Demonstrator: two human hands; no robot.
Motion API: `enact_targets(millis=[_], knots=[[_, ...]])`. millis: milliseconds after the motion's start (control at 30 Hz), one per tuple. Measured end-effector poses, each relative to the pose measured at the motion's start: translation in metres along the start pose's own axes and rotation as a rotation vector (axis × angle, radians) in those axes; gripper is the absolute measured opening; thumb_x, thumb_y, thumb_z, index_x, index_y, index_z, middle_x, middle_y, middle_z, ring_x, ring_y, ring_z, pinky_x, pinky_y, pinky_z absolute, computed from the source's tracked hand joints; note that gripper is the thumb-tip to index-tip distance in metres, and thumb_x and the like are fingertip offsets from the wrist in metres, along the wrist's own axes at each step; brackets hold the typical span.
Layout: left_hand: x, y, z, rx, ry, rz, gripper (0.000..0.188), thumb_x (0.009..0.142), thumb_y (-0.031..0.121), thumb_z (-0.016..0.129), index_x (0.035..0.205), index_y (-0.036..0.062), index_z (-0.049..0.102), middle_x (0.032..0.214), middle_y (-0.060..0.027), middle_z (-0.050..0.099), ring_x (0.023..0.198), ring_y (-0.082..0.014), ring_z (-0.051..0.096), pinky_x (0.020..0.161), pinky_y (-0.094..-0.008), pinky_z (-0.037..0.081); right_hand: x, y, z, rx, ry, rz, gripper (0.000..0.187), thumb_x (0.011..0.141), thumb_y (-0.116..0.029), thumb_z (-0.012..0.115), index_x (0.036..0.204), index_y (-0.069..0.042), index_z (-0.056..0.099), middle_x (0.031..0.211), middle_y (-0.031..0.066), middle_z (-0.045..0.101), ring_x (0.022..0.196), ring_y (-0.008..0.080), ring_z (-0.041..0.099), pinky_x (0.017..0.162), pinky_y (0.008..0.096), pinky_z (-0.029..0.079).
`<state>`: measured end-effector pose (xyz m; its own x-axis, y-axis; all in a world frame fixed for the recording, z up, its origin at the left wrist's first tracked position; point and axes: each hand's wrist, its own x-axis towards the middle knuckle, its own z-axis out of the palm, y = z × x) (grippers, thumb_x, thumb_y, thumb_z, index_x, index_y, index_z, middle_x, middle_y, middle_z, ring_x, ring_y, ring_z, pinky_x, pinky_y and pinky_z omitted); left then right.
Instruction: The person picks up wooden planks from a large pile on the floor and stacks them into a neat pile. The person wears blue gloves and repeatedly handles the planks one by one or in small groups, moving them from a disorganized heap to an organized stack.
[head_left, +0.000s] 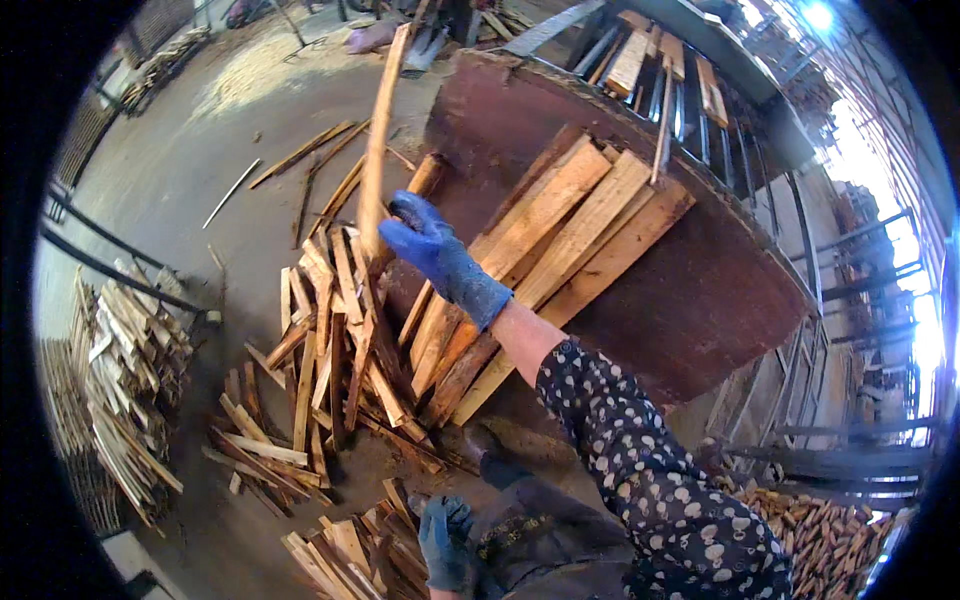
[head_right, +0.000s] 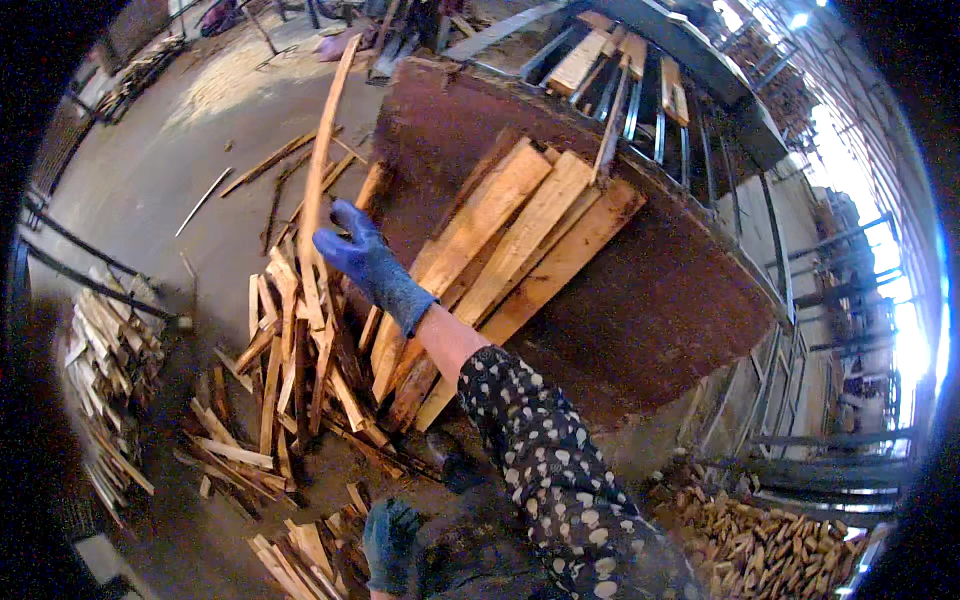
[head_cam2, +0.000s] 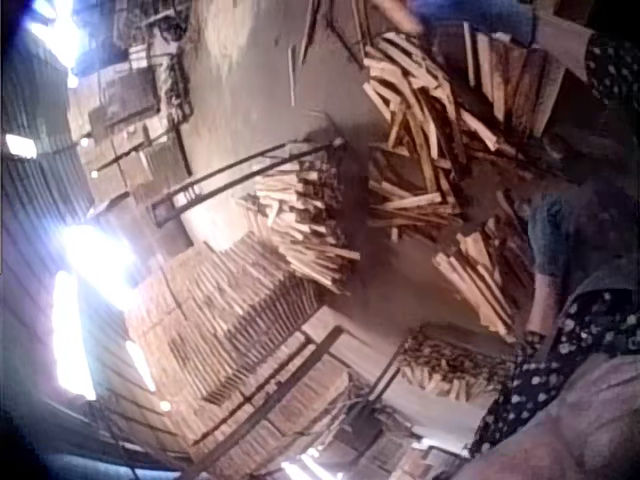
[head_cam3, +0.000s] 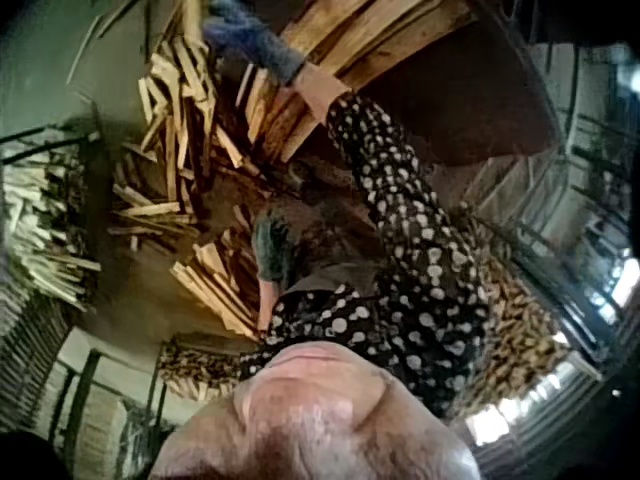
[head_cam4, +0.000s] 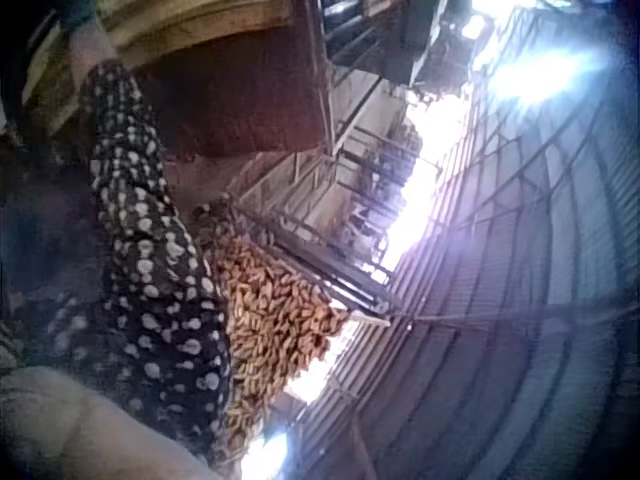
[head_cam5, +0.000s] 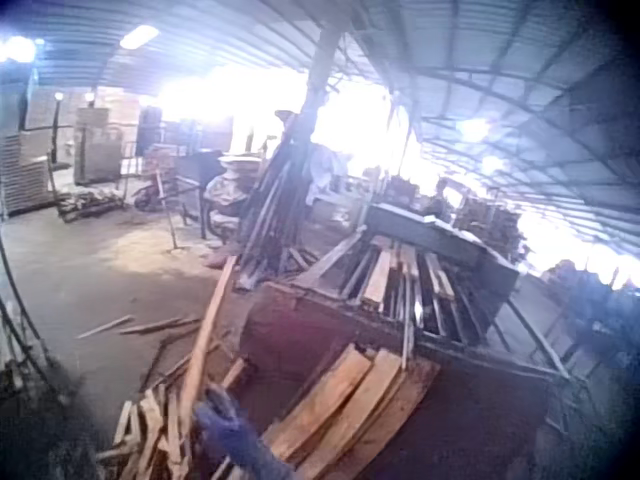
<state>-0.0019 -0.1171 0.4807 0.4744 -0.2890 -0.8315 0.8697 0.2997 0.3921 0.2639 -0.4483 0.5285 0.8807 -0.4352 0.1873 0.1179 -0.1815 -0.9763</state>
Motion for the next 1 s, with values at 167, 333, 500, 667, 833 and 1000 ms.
enact_targets(millis=[167, 333, 500, 667, 833, 1000], knots=[[-0.006, 0.012, 0.021, -0.051, 0.065, -0.115, 0.025, 0.094, 0.025, 0.055, 0.112, 0.0075, 0.056, 0.092, -0.0062, 0.063, 0.079, -0.0178, 0.061, 0.068, -0.0314, 0.051, -0.063, 0.002, -0.084, -1.198, -0.324, -0.344, 0.040, 0.080, -0.032, 0.062, 0.115, -0.012, 0.061, 0.125, 0.0117, 0.055, 0.118, 0.0299, 0.050, 0.101, 0.0455, 0.035], [0.013, 0.013, 0.046, 0.059, -0.021, -0.200, 0.038, 0.091, 0.027, 0.059, 0.122, 0.0069, 0.049, 0.103, -0.0093, 0.057, 0.091, -0.0215, 0.057, 0.076, -0.0336, 0.049, -0.039, -0.062, -0.171, -1.388, -0.111, -0.447, 0.048, 0.079, -0.034, 0.061, 0.121, -0.011, 0.056, 0.134, 0.0137, 0.046, 0.124, 0.0322, 0.043, 0.104, 0.0496, 0.029], [0.067, 0.007, 0.133, 0.003, -0.344, -0.324, 0.025, 0.095, 0.027, 0.052, 0.113, 0.0097, 0.057, 0.096, -0.0068, 0.063, 0.084, -0.0212, 0.062, 0.070, -0.0326, 0.051, 0.014, -0.096, -0.203, -1.751, 0.008, -0.196, 0.060, 0.079, -0.041, 0.060, 0.132, -0.017, 0.045, 0.139, 0.0136, 0.039, 0.130, 0.0339, 0.034, 0.103, 0.0539, 0.030], [0.108, -0.002, 0.227, -0.158, -0.626, -0.435, 0.055, 0.091, 0.057, 0.045, 0.118, 0.0105, 0.053, 0.112, -0.0107, 0.062, 0.096, -0.0312, 0.062, 0.081, -0.0438, 0.052, 0.004, -0.069, -0.213, -1.746, 0.148, -0.157, 0.055, 0.076, -0.043, 0.061, 0.127, -0.024, 0.052, 0.131, 0.0099, 0.048, 0.124, 0.0290, 0.043, 0.096, 0.0543, 0.035], [0.112, 0.013, 0.312, -0.353, -0.549, -0.519, 0.077, 0.082, 0.068, 0.050, 0.129, 0.0078, 0.046, 0.126, -0.0172, 0.052, 0.114, -0.0347, 0.052, 0.090, -0.0512, 0.047, -0.017, -0.114, -0.200, -1.637, 0.058, -0.037, 0.031, 0.076, -0.037, 0.062, 0.103, -0.022, 0.066, 0.102, 0.0036, 0.060, 0.100, 0.0251, 0.055, 0.078, 0.0466, 0.041], [0.119, 0.013, 0.301, -0.761, -0.649, -0.520, 0.086, 0.077, 0.068, 0.057, 0.134, 0.0065, 0.039, 0.131, -0.0164, 0.046, 0.116, -0.0282, 0.048, 0.098, -0.0435, 0.043, -0.117, -0.169, -0.160, -1.458, -0.127, -0.202, 0.029, 0.074, -0.028, 0.067, 0.103, -0.024, 0.065, 0.099, 0.0016, 0.057, 0.098, 0.0241, 0.054, 0.074, 0.0426, 0.041]])
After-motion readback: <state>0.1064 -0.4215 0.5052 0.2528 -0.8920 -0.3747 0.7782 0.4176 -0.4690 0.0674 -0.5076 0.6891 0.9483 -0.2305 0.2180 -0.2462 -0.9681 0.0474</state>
